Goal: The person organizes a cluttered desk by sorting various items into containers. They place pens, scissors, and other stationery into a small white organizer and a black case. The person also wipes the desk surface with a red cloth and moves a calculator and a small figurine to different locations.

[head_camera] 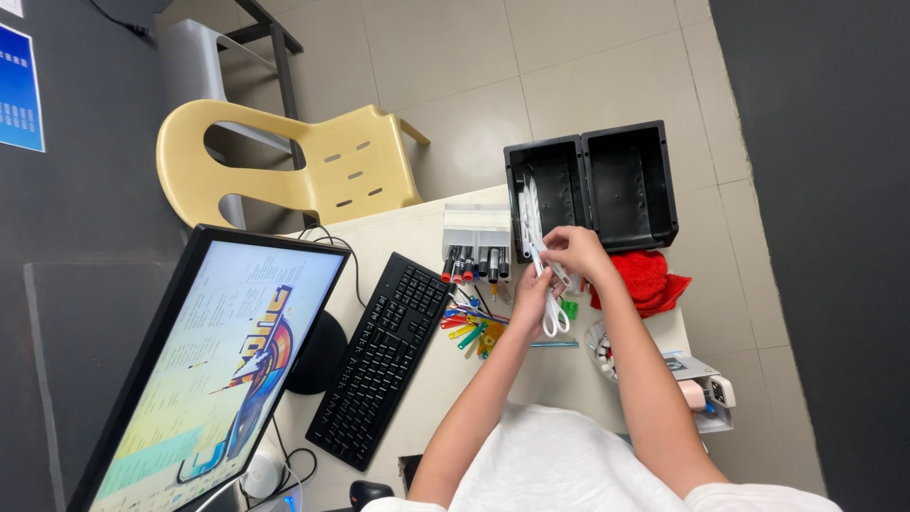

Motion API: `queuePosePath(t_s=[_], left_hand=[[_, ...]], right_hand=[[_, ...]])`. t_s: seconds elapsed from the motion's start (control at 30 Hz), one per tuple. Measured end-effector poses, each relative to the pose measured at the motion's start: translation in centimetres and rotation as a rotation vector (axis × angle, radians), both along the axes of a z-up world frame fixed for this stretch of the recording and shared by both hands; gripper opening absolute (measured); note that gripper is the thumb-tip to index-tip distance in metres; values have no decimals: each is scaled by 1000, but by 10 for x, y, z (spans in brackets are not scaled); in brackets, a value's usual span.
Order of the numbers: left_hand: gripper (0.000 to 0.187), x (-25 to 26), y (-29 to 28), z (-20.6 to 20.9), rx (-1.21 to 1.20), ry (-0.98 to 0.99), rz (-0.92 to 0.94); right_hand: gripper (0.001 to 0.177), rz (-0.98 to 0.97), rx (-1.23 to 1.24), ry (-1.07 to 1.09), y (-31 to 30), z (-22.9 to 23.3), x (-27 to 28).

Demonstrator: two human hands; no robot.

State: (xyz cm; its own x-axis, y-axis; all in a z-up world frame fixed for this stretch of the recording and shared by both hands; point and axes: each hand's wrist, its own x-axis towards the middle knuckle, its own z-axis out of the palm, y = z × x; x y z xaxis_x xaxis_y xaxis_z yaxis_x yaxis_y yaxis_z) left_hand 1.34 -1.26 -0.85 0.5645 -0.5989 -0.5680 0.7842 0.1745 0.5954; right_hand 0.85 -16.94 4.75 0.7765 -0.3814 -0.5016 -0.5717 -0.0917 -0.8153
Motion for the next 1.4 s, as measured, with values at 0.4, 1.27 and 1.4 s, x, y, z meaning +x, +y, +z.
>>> queuePosePath(t_s=[0.4, 1.27, 1.4], left_hand=[[34, -8, 24, 1, 104, 88, -37], [33, 31, -41, -9, 323, -371, 32], [51, 34, -28, -10, 218, -376, -95]], right_hand=[[31, -166, -684, -216, -5, -154, 64], [33, 25, 150, -50, 5, 17, -50], [33, -10, -180, -42, 8, -20, -41]])
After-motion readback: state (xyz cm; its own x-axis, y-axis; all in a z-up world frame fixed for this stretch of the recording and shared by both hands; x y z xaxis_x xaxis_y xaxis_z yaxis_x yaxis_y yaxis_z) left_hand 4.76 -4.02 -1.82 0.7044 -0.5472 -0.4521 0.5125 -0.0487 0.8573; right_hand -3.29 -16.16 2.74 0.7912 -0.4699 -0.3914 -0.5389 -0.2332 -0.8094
